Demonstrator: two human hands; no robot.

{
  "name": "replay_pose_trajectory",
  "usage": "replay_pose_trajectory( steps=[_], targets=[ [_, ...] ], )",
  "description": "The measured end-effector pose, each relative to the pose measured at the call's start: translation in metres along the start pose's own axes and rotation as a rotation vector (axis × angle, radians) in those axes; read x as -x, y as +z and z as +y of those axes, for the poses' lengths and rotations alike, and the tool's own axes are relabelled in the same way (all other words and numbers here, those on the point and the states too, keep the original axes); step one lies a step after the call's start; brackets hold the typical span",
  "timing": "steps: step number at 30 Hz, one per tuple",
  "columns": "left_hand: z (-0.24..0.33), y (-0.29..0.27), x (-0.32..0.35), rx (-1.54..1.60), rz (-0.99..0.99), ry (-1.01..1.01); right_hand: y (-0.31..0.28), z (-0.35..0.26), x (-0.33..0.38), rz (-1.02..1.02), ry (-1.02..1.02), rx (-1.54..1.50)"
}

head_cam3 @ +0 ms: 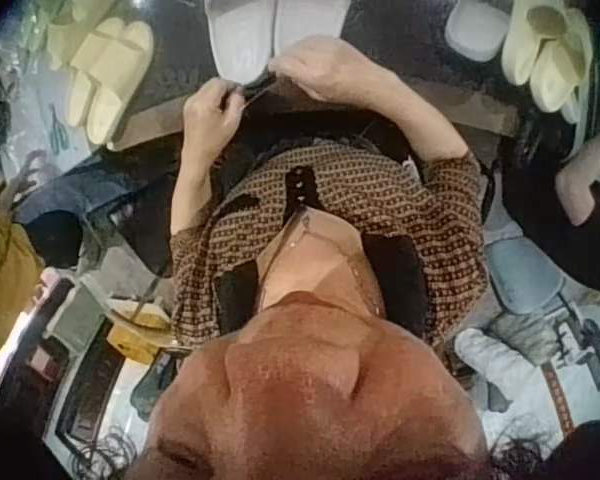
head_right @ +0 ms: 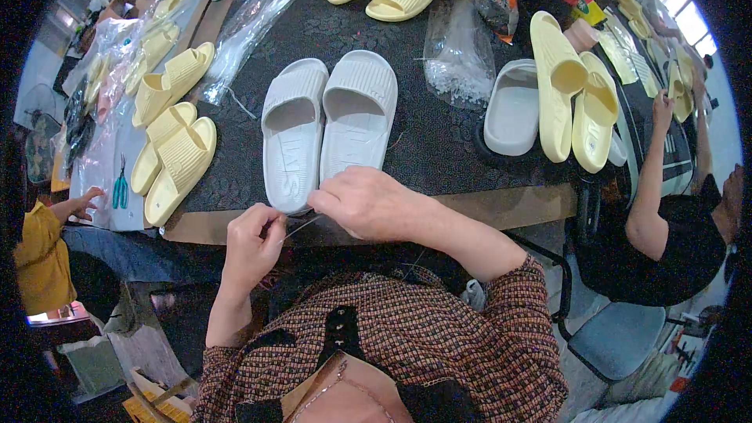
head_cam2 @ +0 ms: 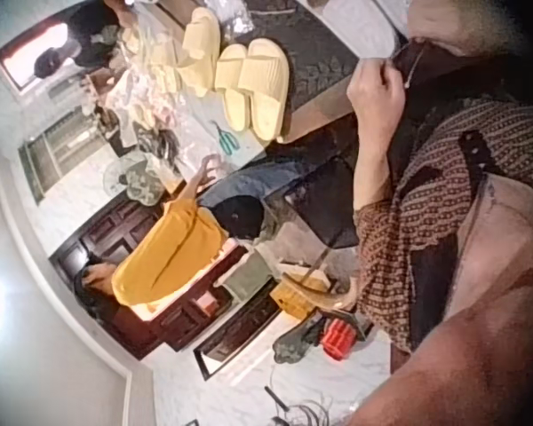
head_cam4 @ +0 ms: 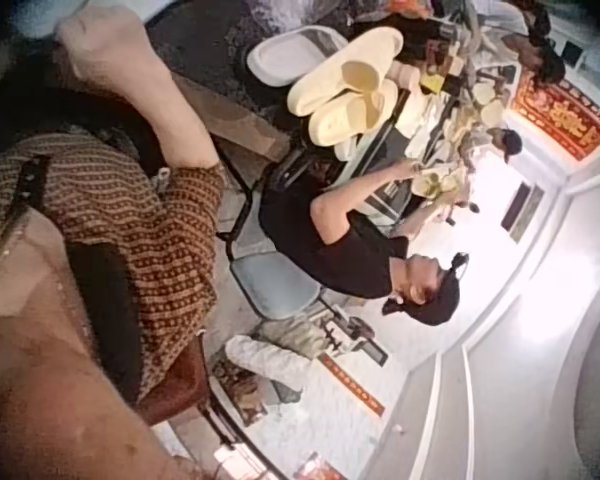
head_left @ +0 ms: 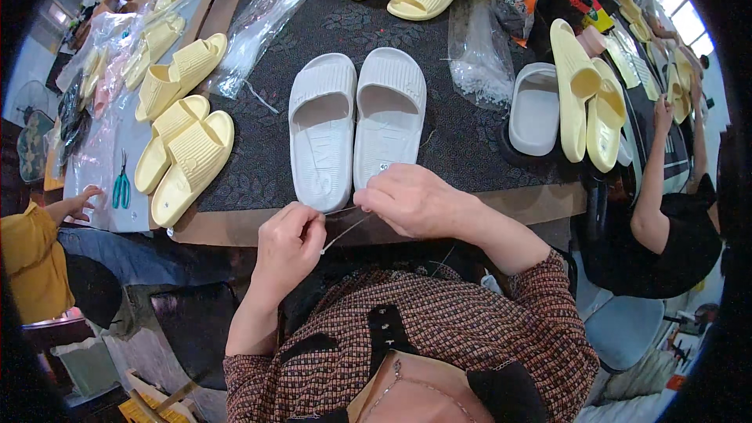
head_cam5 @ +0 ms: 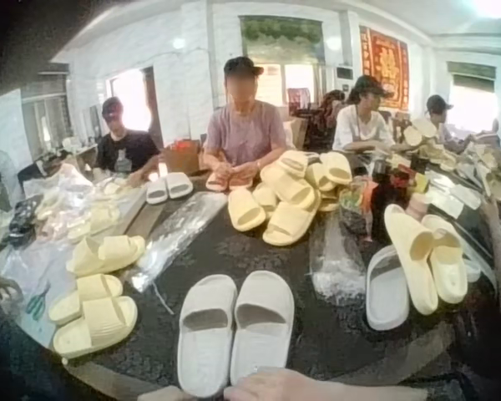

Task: The person fastens pairs of slippers together by hand, threading plastic fasteners through the slippers to connect each pair, locking the fasteners, and placing the connected slippers on the table.

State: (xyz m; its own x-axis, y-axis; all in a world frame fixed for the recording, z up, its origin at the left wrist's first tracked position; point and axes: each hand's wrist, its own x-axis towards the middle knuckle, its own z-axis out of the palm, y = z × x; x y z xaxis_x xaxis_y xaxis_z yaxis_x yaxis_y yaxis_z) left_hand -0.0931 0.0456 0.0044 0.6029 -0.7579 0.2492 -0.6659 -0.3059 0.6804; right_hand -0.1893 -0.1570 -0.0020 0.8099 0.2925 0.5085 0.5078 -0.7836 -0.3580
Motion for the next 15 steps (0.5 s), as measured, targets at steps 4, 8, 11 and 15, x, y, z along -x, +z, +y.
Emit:
replay_pose_trajectory(
  steps=[4, 8, 11, 15],
  targets=[
    [-0.003, 0.004, 0.001, 0.06, -0.014, -0.018, 0.008, 0.017, 0.0, -0.07, 0.04, -0.004],
    [-0.003, 0.006, -0.001, 0.125, -0.086, -0.071, 0.006, 0.022, -0.007, -0.079, 0.027, -0.019],
    [-0.004, 0.005, -0.009, 0.13, -0.096, -0.083, 0.009, 0.031, -0.009, -0.038, 0.027, -0.043],
    [0.002, 0.005, -0.012, 0.116, -0.119, -0.067, 0.012, 0.024, -0.024, -0.016, -0.031, -0.055]
  ],
)
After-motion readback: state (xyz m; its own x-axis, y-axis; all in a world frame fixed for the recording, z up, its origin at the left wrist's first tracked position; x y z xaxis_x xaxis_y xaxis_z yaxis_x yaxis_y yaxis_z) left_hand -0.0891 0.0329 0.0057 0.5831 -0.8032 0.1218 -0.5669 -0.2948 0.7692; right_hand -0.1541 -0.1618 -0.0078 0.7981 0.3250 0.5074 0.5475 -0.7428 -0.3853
